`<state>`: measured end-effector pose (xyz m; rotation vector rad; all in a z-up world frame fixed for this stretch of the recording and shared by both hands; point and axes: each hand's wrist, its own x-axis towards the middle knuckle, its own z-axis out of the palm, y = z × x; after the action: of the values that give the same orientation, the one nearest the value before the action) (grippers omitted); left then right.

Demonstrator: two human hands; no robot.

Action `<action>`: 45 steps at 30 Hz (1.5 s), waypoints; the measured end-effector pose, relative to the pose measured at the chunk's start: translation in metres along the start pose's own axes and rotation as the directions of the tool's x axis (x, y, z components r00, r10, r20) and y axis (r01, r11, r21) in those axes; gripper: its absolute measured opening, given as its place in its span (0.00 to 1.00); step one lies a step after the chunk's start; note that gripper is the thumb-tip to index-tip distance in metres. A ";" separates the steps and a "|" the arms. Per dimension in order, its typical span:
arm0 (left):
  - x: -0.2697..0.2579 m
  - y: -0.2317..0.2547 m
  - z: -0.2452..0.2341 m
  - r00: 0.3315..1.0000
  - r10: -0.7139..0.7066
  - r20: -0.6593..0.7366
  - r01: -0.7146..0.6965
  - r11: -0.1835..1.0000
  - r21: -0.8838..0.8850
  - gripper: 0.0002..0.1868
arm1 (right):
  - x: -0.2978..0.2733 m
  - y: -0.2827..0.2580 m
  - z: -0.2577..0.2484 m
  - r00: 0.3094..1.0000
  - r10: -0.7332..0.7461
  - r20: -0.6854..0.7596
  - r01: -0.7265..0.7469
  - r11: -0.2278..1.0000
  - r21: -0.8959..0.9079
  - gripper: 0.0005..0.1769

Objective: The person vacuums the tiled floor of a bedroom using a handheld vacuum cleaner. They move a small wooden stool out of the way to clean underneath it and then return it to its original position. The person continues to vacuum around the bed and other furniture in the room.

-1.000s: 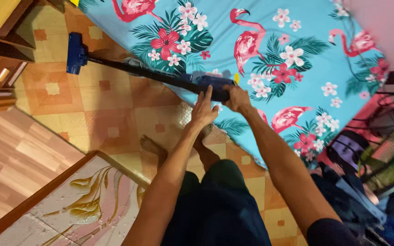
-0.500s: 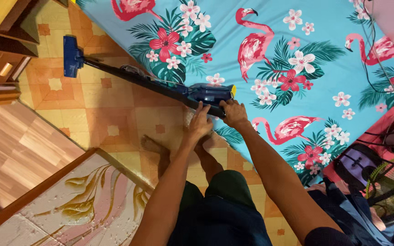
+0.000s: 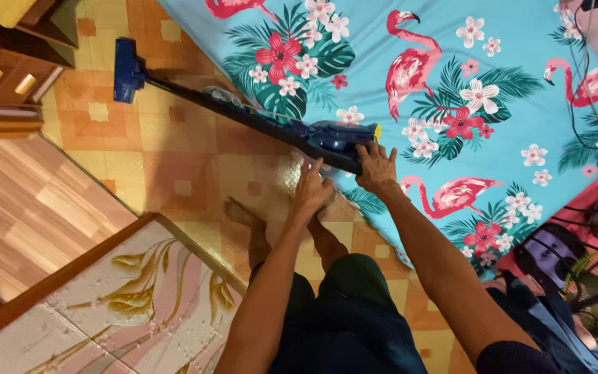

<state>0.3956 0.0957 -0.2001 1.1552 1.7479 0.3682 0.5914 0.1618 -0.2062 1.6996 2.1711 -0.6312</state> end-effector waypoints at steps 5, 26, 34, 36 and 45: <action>-0.025 0.000 -0.027 0.996 0.036 -0.085 -0.046 0.992 -0.116 0.31 | -0.011 -0.024 -0.028 0.994 -0.041 -0.105 0.043 0.999 0.013 0.52; -0.070 -0.279 -0.269 0.827 -0.218 -0.518 -0.303 0.603 -0.738 0.10 | 0.022 -0.381 -0.012 0.901 -0.423 0.100 0.225 0.651 0.725 0.20; 0.009 -0.313 -0.386 0.723 -0.024 -0.691 -0.566 0.553 -0.611 0.12 | 0.127 -0.504 -0.067 0.835 -0.427 0.346 -0.242 0.280 0.929 0.18; 0.030 -0.316 -0.419 0.806 -0.103 -0.583 -0.419 0.596 -0.685 0.12 | 0.168 -0.524 -0.080 0.802 -0.475 0.362 -0.324 0.163 0.932 0.19; 0.113 -0.312 -0.564 0.938 -0.204 -0.279 -0.215 0.286 -0.934 0.18 | 0.364 -0.593 -0.067 0.819 -0.342 0.460 -0.453 0.107 0.885 0.22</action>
<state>-0.2547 0.1697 -0.2017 0.1361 1.3210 1.5053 -0.0716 0.3815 -0.2417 1.5424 0.9741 -2.6912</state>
